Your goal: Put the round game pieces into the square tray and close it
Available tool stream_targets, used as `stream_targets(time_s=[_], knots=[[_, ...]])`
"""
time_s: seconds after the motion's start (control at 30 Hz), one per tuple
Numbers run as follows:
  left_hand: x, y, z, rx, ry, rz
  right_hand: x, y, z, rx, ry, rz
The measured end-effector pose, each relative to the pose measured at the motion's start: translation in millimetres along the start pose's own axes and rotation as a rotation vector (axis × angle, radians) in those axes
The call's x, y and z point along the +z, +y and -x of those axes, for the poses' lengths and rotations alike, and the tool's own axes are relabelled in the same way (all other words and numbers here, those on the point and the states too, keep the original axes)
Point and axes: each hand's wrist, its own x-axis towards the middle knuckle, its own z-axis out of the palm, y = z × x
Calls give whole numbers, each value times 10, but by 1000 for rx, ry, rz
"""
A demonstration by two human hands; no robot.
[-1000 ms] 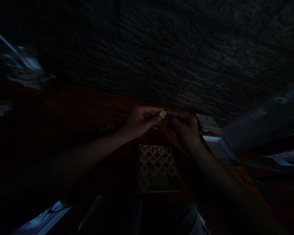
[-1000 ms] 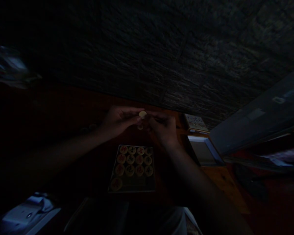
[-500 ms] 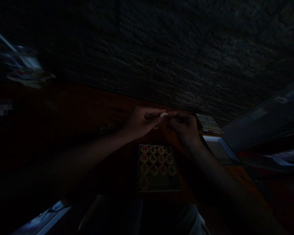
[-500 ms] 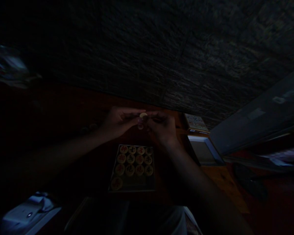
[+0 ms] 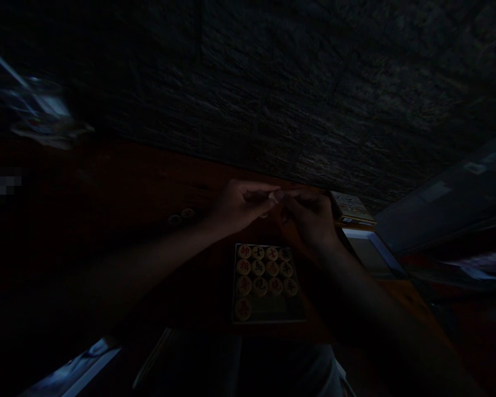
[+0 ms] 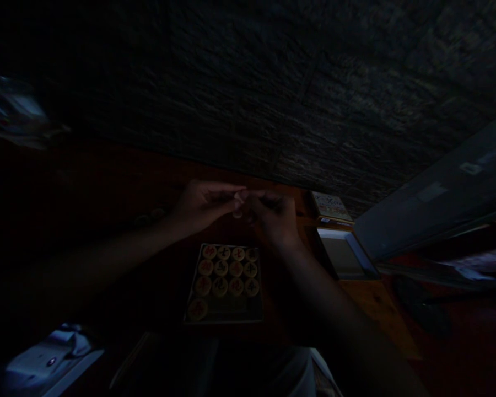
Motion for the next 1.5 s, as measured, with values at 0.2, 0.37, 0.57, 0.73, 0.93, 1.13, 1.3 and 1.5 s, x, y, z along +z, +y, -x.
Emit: stream_targets(time_s=[0.2, 0.37, 0.57, 0.73, 0.93, 1.13, 1.3, 1.5], knots=[[-21, -58, -24, -67, 47, 105, -4, -16, -1, 38, 18, -14], [-26, -52, -15, -85, 38, 100, -13, 10, -6, 40, -4, -19], [-13, -6, 10, -4, -17, -30, 2, 17, -3, 30, 15, 1], [-5, 10, 7, 18, -9, -54, 20, -9, 6, 31, -21, 2], [-5, 8, 4, 14, 20, -82, 11, 1, 2, 20, -17, 17], [-5, -22, 23, 62, -8, -99, 27, 14, 9, 6, 22, 66], [-28, -45, 11, -15, 29, -44, 33, 5, -4, 24, -33, 29], [-21, -35, 6, -72, 65, 26, 11, 21, 8, -1, -43, 95]])
